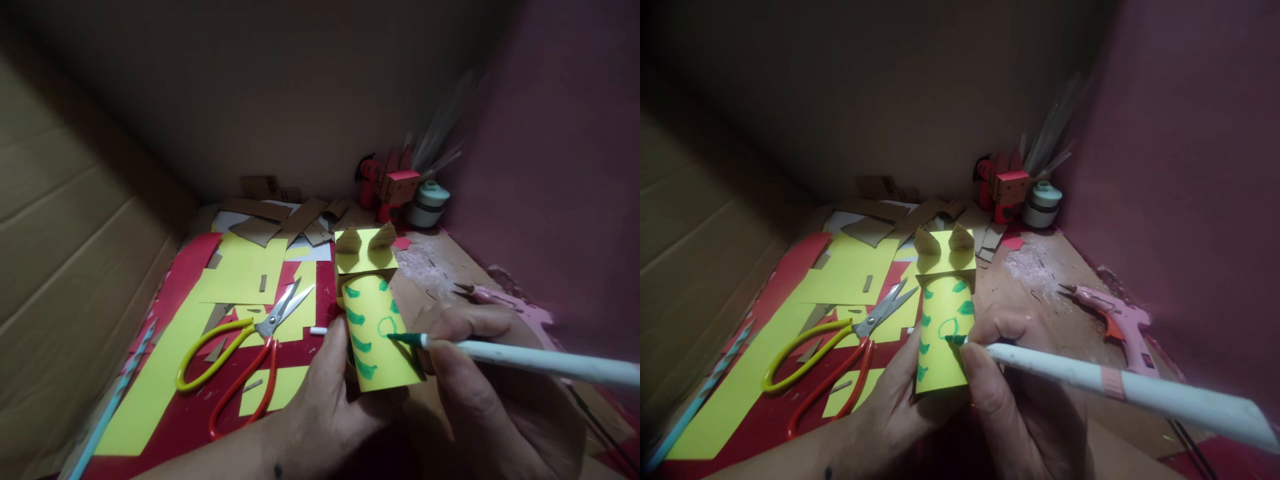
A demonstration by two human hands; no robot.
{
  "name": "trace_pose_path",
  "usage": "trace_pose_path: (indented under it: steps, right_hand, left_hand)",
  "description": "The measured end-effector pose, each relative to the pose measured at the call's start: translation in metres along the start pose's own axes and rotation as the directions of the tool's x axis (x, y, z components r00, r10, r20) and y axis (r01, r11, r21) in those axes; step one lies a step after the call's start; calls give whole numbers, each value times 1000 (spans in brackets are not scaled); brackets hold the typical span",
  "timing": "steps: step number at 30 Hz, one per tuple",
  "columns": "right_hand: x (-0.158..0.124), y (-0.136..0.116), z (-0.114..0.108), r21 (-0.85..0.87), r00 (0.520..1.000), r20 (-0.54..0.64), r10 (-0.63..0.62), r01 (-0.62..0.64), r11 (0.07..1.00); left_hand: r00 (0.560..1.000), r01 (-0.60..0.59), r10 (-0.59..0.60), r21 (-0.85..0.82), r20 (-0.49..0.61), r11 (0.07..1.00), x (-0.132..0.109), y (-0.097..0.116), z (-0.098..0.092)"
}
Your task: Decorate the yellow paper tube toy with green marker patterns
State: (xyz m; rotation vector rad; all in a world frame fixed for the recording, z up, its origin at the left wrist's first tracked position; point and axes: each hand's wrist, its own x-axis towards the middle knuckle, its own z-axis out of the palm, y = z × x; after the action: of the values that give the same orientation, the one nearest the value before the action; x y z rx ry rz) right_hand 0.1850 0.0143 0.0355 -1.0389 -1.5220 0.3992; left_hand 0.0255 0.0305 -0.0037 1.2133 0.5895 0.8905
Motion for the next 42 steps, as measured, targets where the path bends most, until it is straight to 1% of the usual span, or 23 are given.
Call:
trace_pose_path:
  steps: [3,5,9,15,18,23,26,33,37,42]
  right_hand:
    - [1,3,-3,-51,992,105,-66,72,996]
    - [0,4,-4,-61,987,144,-75,84,995]
    - [-2,5,-3,-71,993,103,-66,73,995]
    - [0,5,-4,-110,987,134,-86,101,989]
    - [0,4,-4,-110,989,127,-83,97,989]
    - [-2,2,-3,-98,991,101,-92,102,990]
    - [-2,3,-4,-97,990,106,-97,107,989]
    - [-1,5,-6,-46,986,136,-93,100,994]
    - [0,4,-2,-32,988,137,-70,75,997]
    - [-1,3,0,-26,993,112,-36,39,999]
  left_hand:
    - [1000,4,-4,-5,12,1000,-1,-2,-1]
    - [1000,-2,2,-1,16,1000,0,-2,-1]
    - [1000,-5,5,2,18,1000,1,0,-2]
    - [1000,15,-15,-15,13,1000,1,4,0]
    - [999,41,-41,-23,0,999,0,3,0]
    - [1000,6,-6,-29,7,1000,1,3,1]
    - [1000,10,-8,-50,30,999,2,5,2]
    - [1000,-5,6,-11,18,1000,2,6,0]
    - [1000,-18,19,-3,16,1000,2,5,0]
    - [1000,1,0,-34,18,999,2,4,1]
